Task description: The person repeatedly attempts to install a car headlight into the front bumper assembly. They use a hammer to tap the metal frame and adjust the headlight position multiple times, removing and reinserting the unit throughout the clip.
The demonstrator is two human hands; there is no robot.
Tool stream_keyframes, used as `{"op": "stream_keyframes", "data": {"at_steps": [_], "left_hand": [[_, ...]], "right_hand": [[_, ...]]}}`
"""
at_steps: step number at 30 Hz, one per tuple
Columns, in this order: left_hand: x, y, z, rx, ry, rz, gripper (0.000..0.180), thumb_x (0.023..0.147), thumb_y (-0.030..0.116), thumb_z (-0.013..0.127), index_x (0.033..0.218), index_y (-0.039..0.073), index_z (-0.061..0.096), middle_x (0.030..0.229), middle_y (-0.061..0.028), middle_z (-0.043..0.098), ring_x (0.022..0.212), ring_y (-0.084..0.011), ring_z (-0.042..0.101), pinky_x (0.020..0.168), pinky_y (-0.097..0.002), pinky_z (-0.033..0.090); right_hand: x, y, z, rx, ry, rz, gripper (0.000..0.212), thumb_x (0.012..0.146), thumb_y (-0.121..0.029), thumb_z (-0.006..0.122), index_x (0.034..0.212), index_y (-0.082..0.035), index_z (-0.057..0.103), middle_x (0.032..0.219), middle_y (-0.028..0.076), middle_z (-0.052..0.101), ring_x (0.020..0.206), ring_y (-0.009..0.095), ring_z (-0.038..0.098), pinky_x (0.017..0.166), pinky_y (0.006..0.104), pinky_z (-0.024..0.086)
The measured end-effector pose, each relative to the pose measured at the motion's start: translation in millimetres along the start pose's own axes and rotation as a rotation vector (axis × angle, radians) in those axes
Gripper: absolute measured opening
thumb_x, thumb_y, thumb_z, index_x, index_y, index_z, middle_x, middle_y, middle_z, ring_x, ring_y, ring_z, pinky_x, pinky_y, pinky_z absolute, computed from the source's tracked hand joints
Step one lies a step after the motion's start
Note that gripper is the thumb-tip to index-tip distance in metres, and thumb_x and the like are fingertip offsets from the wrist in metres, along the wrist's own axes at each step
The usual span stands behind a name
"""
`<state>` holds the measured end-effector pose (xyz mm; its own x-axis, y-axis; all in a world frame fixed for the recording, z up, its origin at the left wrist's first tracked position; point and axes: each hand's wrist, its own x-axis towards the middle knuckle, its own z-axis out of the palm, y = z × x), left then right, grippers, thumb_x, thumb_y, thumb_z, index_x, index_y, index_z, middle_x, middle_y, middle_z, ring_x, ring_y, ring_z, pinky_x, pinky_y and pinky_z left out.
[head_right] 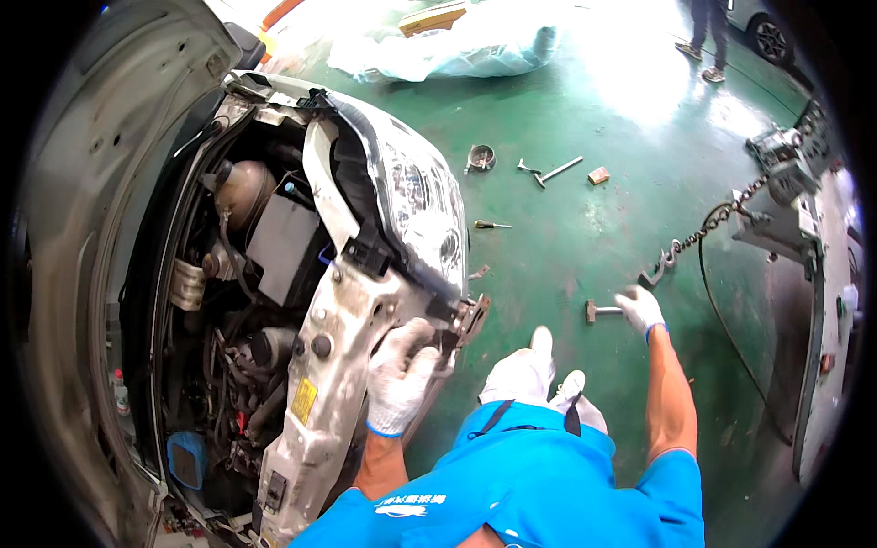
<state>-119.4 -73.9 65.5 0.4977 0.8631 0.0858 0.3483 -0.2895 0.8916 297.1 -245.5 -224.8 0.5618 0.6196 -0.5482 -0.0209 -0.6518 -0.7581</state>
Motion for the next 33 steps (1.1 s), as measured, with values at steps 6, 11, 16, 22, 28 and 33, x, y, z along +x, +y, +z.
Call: {"op": "stream_keyframes", "data": {"at_steps": [6,11,16,22,28,33], "left_hand": [[120,27,22,0.010,0.234,0.154,0.041,0.091,-0.003,0.064,0.131,-0.004,0.059,0.121,-0.0090,0.063,0.111,-0.0177,0.061,0.099,-0.0335,0.051],[219,27,25,0.165,0.450,0.094,0.049,0.091,-0.005,0.064,0.138,-0.008,0.052,0.130,-0.0175,0.062,0.117,-0.0239,0.061,0.104,-0.0373,0.048],[316,35,11,0.664,0.517,-0.034,0.059,0.090,0.014,0.071,0.142,-0.005,0.051,0.137,-0.0247,0.060,0.120,-0.0341,0.062,0.106,-0.0421,0.046],[400,32,1,0.799,0.604,-0.347,0.078,0.090,0.026,0.075,0.153,-0.003,0.039,0.145,-0.0271,0.055,0.127,-0.0340,0.060,0.108,-0.0422,0.046],[481,40,29,0.939,0.717,-0.641,0.089,0.092,0.043,0.068,0.157,-0.003,0.031,0.159,-0.0277,0.038,0.143,-0.0389,0.043,0.119,-0.0436,0.034],[490,29,37,0.984,0.852,-0.828,0.087,0.095,0.038,0.070,0.158,-0.005,0.027,0.159,-0.0254,0.037,0.143,-0.0342,0.043,0.119,-0.0407,0.033]], "right_hand": [[110,-179,52,0.126,-0.215,-0.270,0.079,0.090,-0.040,0.075,0.149,0.003,0.047,0.137,0.018,0.063,0.108,0.023,0.067,0.083,0.0348,0.056],[115,-291,115,0.201,-0.578,-0.185,0.088,0.089,-0.043,0.077,0.154,0.003,0.041,0.148,0.020,0.055,0.123,0.026,0.061,0.092,0.0360,0.055],[170,-338,154,0.266,-0.799,-0.148,0.093,0.091,-0.045,0.076,0.158,0.004,0.032,0.155,0.021,0.047,0.133,0.026,0.055,0.100,0.0351,0.052],[218,-365,192,0.385,-1.177,-0.024,0.094,0.093,-0.047,0.072,0.159,0.004,0.028,0.160,0.018,0.040,0.144,0.028,0.043,0.113,0.0407,0.044],[264,-389,198,0.202,-1.368,-0.077,0.091,0.089,-0.047,0.072,0.155,0.004,0.036,0.150,0.024,0.051,0.137,0.031,0.053,0.115,0.0375,0.042],[277,-387,206,0.096,-1.533,-0.081,0.093,0.087,-0.051,0.074,0.154,0.003,0.038,0.148,0.025,0.053,0.139,0.033,0.051,0.116,0.0382,0.039]]}}
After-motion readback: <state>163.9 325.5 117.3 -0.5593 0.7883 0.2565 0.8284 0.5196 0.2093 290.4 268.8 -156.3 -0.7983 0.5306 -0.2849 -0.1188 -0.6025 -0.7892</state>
